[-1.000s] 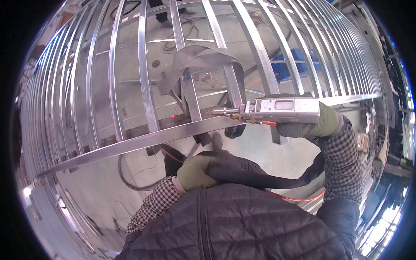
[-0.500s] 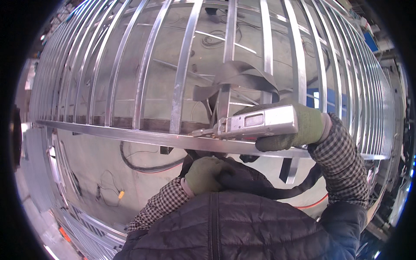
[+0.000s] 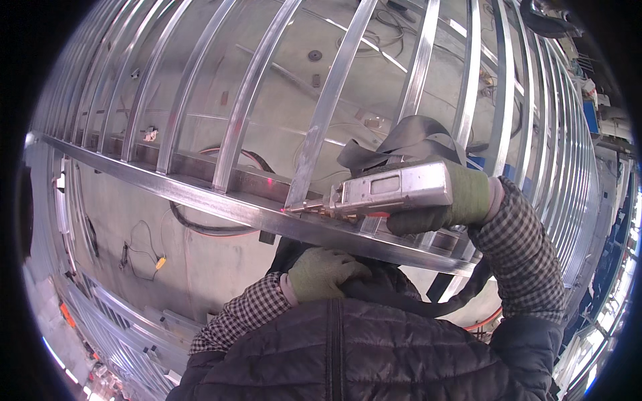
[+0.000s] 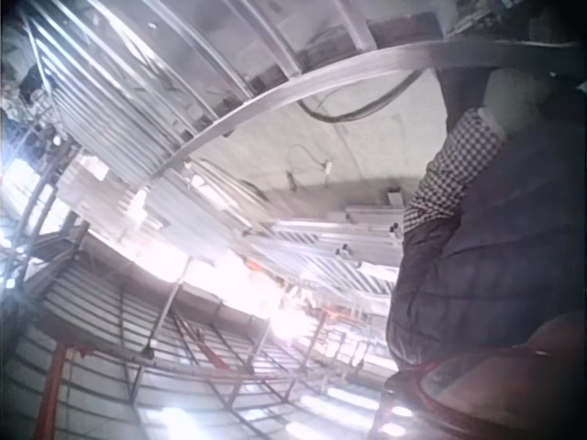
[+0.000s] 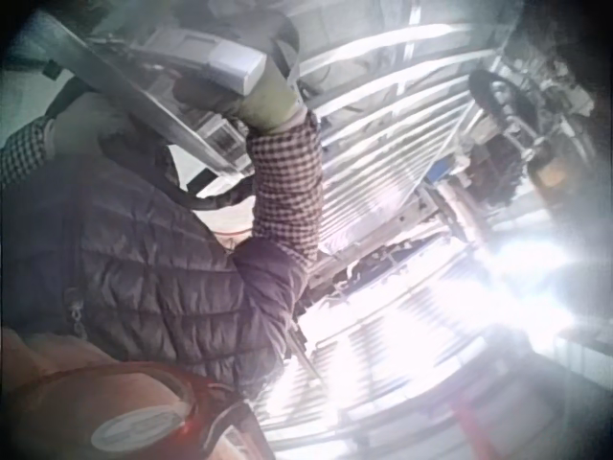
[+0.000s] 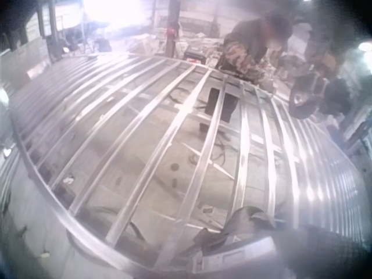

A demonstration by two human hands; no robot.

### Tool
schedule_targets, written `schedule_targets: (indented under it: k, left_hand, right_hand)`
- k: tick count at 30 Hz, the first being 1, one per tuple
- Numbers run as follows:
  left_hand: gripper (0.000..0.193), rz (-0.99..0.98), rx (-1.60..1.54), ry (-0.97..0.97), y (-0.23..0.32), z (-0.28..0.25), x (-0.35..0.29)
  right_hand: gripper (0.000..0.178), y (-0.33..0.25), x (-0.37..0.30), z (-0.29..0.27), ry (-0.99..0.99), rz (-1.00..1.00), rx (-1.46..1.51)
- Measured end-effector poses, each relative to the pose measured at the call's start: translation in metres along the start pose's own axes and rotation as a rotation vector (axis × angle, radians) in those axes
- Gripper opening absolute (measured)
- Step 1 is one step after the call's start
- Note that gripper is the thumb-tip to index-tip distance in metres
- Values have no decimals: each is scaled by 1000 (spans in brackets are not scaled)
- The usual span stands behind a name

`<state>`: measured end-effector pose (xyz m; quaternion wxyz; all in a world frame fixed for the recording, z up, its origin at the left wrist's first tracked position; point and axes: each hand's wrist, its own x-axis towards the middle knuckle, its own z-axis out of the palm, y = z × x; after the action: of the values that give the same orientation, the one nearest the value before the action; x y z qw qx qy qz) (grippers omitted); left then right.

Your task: The person welds a horizontal metal beam to a vertical metal frame using a handheld welding torch. The person holds the torch with the right hand and stabilizes the workpiece with the left hand while moving along the joint.

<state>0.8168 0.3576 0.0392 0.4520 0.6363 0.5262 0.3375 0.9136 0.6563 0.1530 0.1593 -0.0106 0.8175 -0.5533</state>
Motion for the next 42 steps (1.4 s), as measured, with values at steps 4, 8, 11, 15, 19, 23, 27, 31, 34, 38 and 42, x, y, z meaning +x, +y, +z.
schedule_targets:
  k: [4,8,11,15,19,23,27,31,34,38,42]
  left_hand:
    - [50,-35,-15,23,5,9,-2]
    - [50,-81,17,-18,4,8,-4]
    - [53,-97,19,24,8,9,-3]
    - [61,-137,28,6,7,4,-2]
    - [62,-147,41,7,6,2,-2]
    - [46,-112,111,110,6,5,-1]
    - [44,-52,139,177,0,6,0]
    - [42,-69,148,167,-1,7,-1]
    - [40,-59,121,181,1,7,0]
    - [40,-33,121,218,3,3,3]
    - [40,-66,112,187,6,2,3]
  right_hand:
    - [52,6,2,-1,-15,-18,31]
    - [51,20,9,-2,-14,-130,-47]
    - [52,29,12,-3,-16,-204,-92]
    - [56,37,13,-3,-46,-140,-47]
    - [56,39,16,-3,-61,-69,76]
    - [56,37,14,-4,-60,34,264]
    - [56,36,8,-6,-62,120,248]
    - [55,44,13,-7,-50,-44,117]
    - [54,48,14,-3,-22,-145,111]
    - [53,46,8,-8,-110,8,139]
    - [54,48,10,-7,-94,-86,82]
